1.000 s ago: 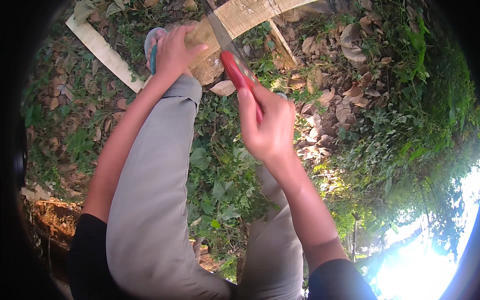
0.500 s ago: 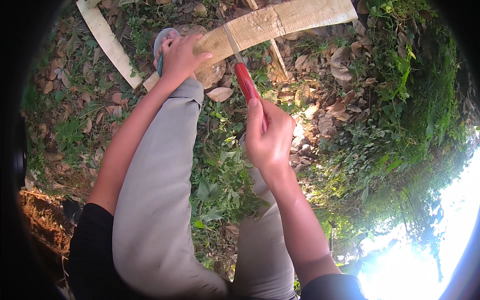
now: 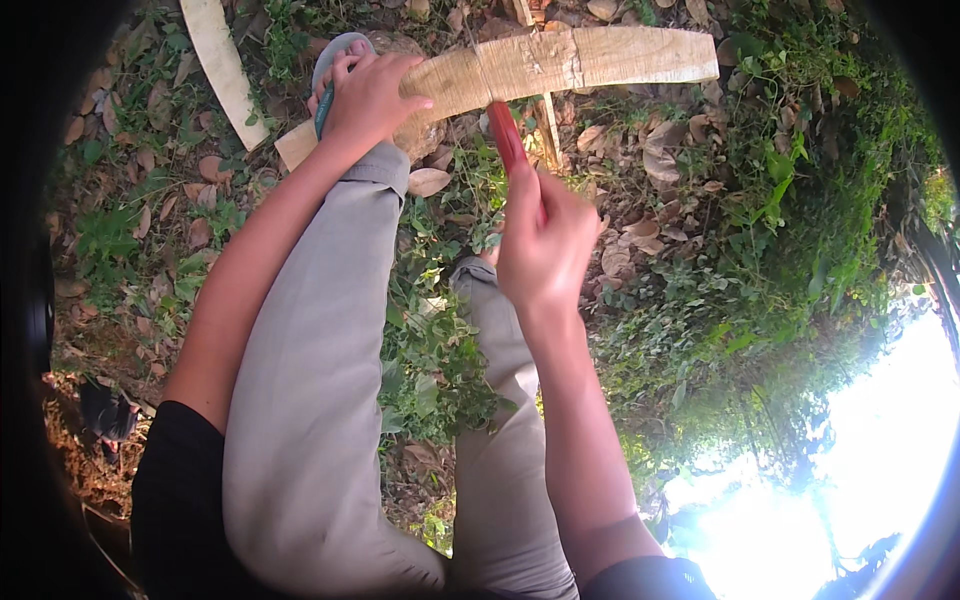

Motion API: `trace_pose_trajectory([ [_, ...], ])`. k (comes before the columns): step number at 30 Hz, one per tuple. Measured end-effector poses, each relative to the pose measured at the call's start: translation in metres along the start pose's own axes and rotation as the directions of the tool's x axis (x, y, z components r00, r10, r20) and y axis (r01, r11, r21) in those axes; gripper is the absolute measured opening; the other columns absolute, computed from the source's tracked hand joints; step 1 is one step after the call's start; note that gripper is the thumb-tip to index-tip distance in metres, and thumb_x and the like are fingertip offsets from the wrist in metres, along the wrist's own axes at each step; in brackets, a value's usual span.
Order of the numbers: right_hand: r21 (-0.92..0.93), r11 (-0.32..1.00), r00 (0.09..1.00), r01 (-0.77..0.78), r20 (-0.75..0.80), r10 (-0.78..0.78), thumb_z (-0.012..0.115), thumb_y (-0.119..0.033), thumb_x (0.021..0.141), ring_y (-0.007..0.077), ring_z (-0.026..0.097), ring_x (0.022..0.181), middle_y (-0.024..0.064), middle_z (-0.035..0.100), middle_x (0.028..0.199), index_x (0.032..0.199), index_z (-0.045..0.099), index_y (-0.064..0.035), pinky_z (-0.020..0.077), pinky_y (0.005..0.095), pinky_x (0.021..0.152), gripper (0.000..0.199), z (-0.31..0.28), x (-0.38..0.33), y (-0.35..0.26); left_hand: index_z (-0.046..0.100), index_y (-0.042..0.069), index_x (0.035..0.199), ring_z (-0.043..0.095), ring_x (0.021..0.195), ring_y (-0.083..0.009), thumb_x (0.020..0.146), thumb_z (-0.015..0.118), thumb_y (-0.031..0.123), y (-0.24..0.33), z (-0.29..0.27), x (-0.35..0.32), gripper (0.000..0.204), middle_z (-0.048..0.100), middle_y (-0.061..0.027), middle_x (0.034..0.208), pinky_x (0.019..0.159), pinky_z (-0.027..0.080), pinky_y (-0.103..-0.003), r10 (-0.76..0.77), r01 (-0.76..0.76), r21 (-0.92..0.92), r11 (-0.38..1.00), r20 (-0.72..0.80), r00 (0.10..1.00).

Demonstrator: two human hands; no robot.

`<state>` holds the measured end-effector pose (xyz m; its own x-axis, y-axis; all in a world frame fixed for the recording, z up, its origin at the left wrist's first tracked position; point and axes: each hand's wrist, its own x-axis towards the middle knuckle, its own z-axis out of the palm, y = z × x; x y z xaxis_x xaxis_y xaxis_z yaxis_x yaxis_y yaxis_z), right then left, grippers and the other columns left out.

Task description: The person saws through a wooden log and then saws into a wooden plank, holding the materials in place by hand and foot.

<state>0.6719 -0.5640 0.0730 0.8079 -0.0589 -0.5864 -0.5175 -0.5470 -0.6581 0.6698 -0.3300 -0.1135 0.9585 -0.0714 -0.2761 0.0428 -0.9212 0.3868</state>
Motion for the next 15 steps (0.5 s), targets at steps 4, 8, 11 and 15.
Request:
trace_pose_trajectory([
  [4,-0.132,0.991,0.996,0.031,-0.084,-0.042,0.052,-0.028,0.102,0.0161,0.039,0.049,0.0118,0.039,0.052,0.066,0.052,0.0043,0.0315,0.0422,0.049,0.049,0.037,0.055,-0.005,0.069,0.016,0.128,0.060,0.120,-0.0221,0.078,0.082,0.045,0.019,0.005,0.011,0.059,0.071,-0.0036,0.119,0.111,0.027,-0.047,-0.012,0.012,-0.032,0.999,0.001,1.000],
  [8,0.079,0.996,0.999,-0.046,0.031,0.043,0.053,-0.024,0.105,0.0088,0.037,0.051,0.0020,0.042,0.053,0.066,0.054,0.0014,0.0258,0.0334,0.047,0.046,-0.008,-0.052,0.001,0.069,0.017,0.129,0.059,0.121,-0.0229,0.078,0.082,0.044,-0.004,-0.003,-0.004,0.060,0.071,-0.0036,0.119,0.110,0.028,-0.048,-0.022,0.022,-0.009,1.000,0.003,1.000],
  [11,0.099,0.994,0.999,-0.053,-0.005,0.053,0.052,-0.025,0.105,0.0078,0.035,0.052,0.0017,0.042,0.053,0.066,0.053,0.0020,0.0238,0.0324,0.047,0.048,-0.021,-0.062,-0.007,0.069,0.017,0.129,0.060,0.121,-0.0228,0.078,0.082,0.044,-0.003,0.001,-0.014,0.059,0.071,-0.0037,0.120,0.110,0.029,-0.048,-0.005,0.005,-0.033,0.999,0.007,1.000],
  [15,-0.167,0.985,0.997,0.041,-0.062,-0.052,0.056,-0.028,0.103,0.0116,0.034,0.050,0.0061,0.040,0.050,0.064,0.052,0.0022,0.0279,0.0368,0.047,0.050,0.046,0.048,-0.008,0.068,0.017,0.130,0.059,0.121,-0.0224,0.079,0.081,0.042,0.008,0.001,0.012,0.058,0.071,-0.0033,0.122,0.111,0.029,-0.049,-0.007,0.007,0.011,1.000,0.009,1.000],
])
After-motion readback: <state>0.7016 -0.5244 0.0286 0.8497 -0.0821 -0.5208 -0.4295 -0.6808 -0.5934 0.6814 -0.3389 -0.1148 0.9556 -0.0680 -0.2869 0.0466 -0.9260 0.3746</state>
